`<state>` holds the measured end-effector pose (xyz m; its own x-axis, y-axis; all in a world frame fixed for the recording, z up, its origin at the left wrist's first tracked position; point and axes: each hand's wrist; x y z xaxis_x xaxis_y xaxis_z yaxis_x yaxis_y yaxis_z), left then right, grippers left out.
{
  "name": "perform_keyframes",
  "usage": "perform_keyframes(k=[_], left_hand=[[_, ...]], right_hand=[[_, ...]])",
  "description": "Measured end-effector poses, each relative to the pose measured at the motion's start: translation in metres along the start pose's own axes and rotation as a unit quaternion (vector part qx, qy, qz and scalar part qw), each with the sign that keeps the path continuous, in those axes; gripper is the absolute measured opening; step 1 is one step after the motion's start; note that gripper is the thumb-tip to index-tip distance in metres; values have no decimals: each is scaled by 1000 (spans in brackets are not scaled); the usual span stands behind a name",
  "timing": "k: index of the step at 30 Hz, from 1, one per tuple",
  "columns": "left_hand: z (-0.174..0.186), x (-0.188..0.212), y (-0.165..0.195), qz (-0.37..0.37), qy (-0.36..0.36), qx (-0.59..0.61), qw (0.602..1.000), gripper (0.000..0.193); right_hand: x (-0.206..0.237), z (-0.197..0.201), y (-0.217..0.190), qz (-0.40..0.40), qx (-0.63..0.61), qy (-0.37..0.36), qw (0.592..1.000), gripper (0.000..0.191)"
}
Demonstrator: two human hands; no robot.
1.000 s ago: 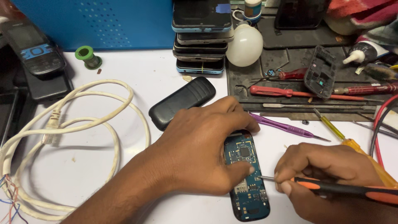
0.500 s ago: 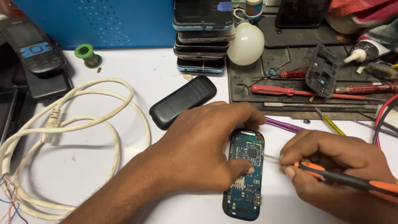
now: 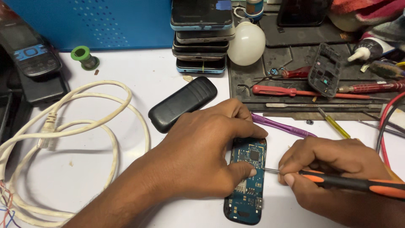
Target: The person disassembles a black mobile phone by removing the back cover and unscrewing internal screws. They then use a screwdriver and a purple tool to manipulate components on the exposed circuit board. The phone remains disassembled on the workbench at the end.
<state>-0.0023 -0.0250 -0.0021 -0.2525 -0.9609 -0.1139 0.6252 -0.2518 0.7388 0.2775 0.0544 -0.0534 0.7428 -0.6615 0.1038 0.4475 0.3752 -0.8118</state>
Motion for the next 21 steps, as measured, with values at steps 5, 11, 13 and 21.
perform_keyframes(k=[5, 11, 13, 21], left_hand=[[0, 0, 0, 3, -5, -12, 1000, 52], [0, 0, 0, 16, -22, -17, 999, 54], [0, 0, 0, 14, -21, -9, 1000, 53], [1, -1, 1, 23, -29, -3, 999, 55]], right_hand=[[0, 1, 0, -18, -3, -12, 1000, 15], [0, 1, 2, -3, 20, -5, 1000, 15], [0, 0, 2, -10, 21, -2, 1000, 16], [0, 0, 3, -2, 7, -2, 1000, 15]])
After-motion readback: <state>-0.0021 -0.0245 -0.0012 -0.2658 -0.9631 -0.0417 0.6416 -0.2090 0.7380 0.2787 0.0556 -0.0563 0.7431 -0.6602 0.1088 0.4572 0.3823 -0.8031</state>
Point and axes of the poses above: each hand's wrist, its own x-axis away from the middle knuckle, its own z-axis out of the back of the hand, y = z × x, and after that the axes turned 1 degree about y, right-handed
